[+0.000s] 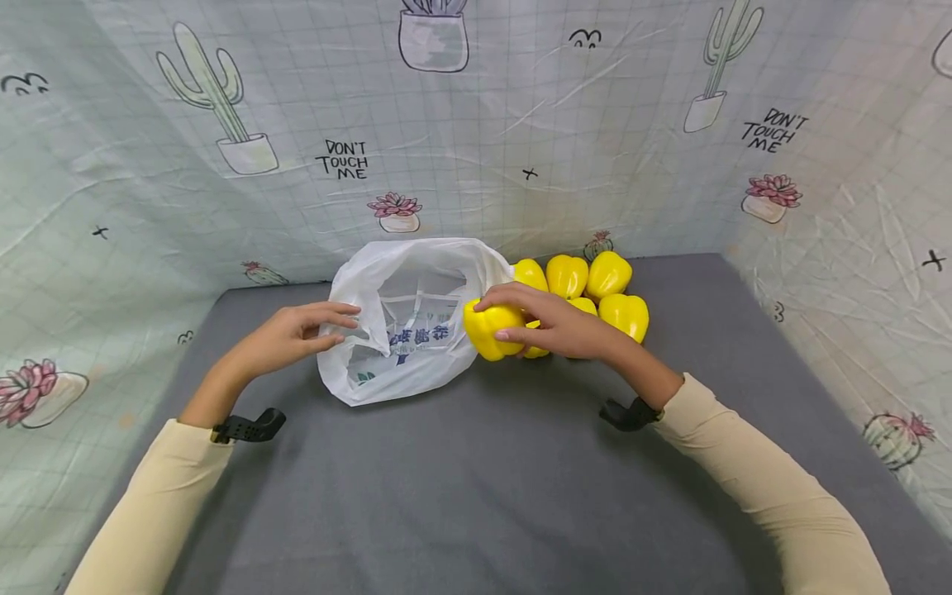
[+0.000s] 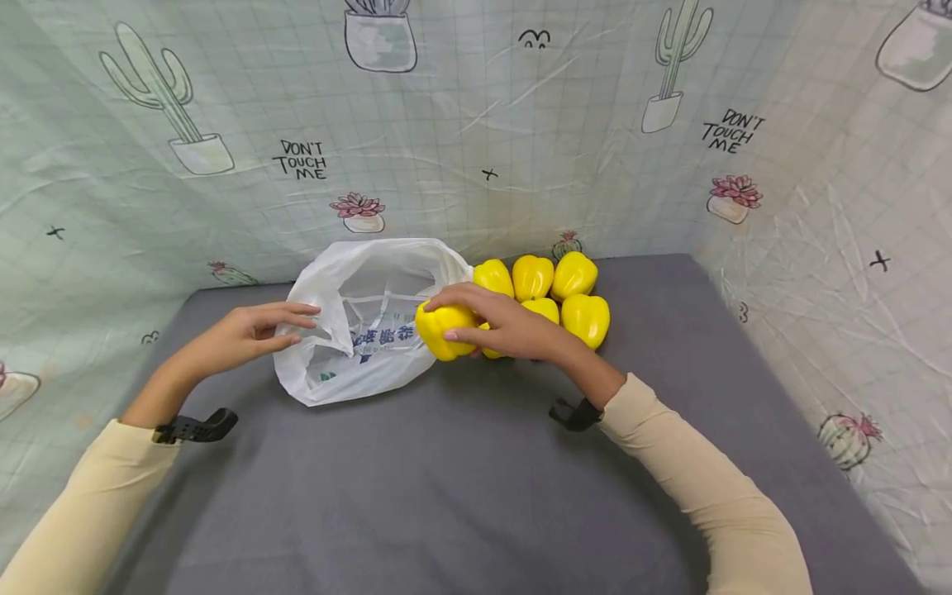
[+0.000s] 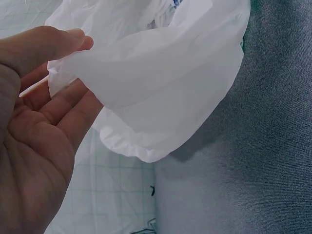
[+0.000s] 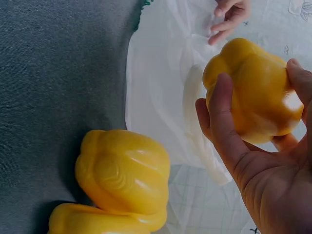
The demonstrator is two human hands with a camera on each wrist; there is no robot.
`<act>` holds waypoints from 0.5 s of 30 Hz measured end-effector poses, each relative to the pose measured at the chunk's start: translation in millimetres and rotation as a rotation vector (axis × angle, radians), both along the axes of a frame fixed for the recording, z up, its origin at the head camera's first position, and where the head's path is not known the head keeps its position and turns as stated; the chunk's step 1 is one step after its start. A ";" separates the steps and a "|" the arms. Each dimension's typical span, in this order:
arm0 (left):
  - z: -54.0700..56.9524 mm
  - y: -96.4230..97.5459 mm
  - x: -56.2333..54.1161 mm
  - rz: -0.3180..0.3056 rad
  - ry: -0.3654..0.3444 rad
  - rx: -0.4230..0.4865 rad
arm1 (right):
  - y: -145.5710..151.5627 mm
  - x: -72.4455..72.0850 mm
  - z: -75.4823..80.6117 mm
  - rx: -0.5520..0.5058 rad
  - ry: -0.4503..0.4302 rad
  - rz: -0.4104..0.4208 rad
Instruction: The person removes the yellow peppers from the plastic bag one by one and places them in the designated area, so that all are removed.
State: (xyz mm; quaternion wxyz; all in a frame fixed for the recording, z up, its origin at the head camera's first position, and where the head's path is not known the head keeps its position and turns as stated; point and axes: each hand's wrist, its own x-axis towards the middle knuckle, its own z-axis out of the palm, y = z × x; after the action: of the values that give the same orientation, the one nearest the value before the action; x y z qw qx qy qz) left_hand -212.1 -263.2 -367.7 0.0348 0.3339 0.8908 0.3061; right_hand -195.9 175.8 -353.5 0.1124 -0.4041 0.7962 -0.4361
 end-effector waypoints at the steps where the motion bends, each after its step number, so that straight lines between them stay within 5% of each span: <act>1: -0.1 -0.4 0.5 0.002 0.002 0.002 | 0.6 1.3 -0.1 -0.003 -0.006 -0.005; 15: -0.9 -5.4 3.2 0.008 0.003 0.009 | 6.9 7.2 -9.5 -0.017 -0.034 -0.050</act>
State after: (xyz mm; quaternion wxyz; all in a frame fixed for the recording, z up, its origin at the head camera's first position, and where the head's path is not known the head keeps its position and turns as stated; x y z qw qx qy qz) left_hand -209.0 -268.6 -368.6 0.0305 0.3309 0.8908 0.3099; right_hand -188.6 182.7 -362.9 0.1114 -0.3775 0.8005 -0.4521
